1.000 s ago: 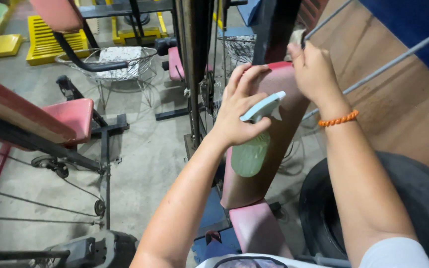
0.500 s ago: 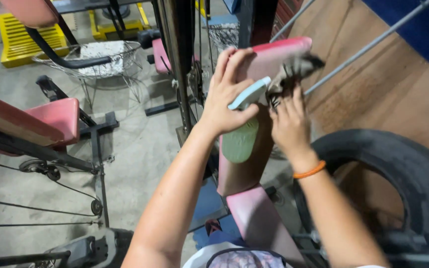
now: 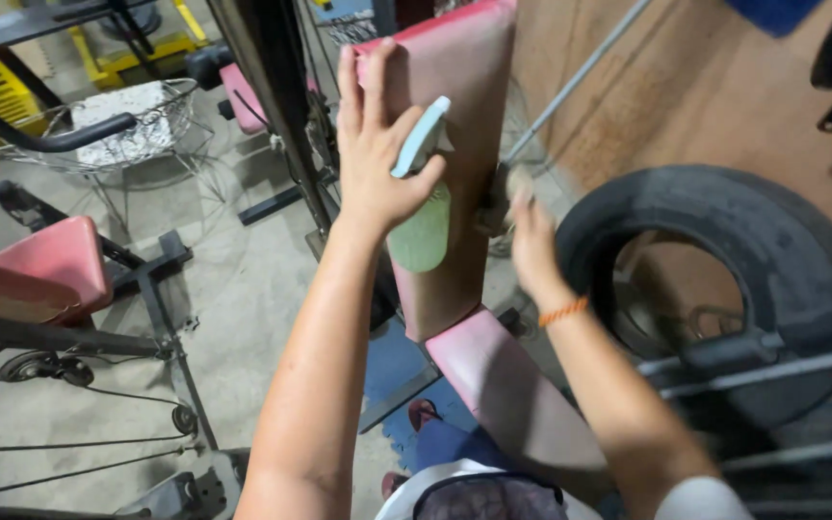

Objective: Cleaning and wiping down gym weight machines and benches using a spray bottle and cloth.

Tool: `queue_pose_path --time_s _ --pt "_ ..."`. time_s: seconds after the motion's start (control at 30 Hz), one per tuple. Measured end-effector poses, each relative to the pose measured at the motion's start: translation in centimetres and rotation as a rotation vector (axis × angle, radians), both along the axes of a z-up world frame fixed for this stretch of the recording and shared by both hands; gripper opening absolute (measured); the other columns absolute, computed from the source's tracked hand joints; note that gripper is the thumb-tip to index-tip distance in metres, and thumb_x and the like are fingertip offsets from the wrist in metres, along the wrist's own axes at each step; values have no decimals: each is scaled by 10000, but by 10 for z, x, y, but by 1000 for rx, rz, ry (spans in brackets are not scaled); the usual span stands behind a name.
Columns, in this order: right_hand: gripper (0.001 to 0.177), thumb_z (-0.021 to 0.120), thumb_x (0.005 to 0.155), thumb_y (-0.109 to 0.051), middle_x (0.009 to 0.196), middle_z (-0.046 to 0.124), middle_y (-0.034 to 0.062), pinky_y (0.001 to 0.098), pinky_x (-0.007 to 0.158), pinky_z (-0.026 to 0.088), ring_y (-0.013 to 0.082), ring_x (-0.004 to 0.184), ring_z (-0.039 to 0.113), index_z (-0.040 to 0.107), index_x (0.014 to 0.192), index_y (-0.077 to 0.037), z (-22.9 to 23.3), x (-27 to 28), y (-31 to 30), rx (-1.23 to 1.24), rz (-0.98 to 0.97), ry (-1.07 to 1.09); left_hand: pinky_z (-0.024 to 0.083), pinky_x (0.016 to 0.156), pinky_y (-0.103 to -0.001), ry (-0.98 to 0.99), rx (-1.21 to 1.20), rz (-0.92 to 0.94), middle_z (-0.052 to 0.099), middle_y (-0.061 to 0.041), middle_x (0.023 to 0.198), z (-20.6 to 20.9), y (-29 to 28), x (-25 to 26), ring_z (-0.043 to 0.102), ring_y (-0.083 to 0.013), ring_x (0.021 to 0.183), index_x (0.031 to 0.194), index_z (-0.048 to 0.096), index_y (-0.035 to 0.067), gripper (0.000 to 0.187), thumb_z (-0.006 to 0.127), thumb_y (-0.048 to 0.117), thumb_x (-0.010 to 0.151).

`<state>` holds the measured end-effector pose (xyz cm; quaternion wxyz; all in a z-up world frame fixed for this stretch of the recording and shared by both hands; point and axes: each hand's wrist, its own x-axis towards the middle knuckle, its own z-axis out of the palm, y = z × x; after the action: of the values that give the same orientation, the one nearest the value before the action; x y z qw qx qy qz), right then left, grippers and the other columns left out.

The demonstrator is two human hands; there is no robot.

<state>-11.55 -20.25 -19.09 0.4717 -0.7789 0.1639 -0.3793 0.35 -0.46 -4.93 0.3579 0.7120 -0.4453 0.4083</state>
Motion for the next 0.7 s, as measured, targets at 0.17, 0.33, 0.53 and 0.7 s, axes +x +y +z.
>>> queue_pose_path --time_s 0.17,0.33,0.53,0.7 --pt "413 431 1082 -333 966 662 72 296 743 483 150 802 557 617 1205 15 74 34 11 1 81 -136 421 1227 -514 7 -5 -23 128 -47 1735 6 0 -2 57 -386 1639 1117 790 175 377 764 325 773" --pt "474 492 1011 19 1588 341 307 487 1197 358 507 1458 375 407 1473 80 57 39 30 -499 84 -74 340 1334 -528 37 43 -22 94 -62 1735 -1 1 5 23 -395 1635 1144 812 178 405 798 330 768" --pt "339 529 1014 -87 1316 613 311 460 975 490 475 1146 594 588 1284 109 -8 6 11 -457 113 93 387 1289 -579 75 105 106 84 -70 1718 -19 0 15 26 -424 1600 1322 801 262 524 856 421 826" --pt "511 429 1059 -377 1152 694 110 326 845 501 205 929 613 562 1343 28 -59 -35 -39 105 234 454 440 978 -497 -109 -56 -42 691 -163 1081 -17 1 14 624 -393 991 1108 698 53 434 912 180 752"
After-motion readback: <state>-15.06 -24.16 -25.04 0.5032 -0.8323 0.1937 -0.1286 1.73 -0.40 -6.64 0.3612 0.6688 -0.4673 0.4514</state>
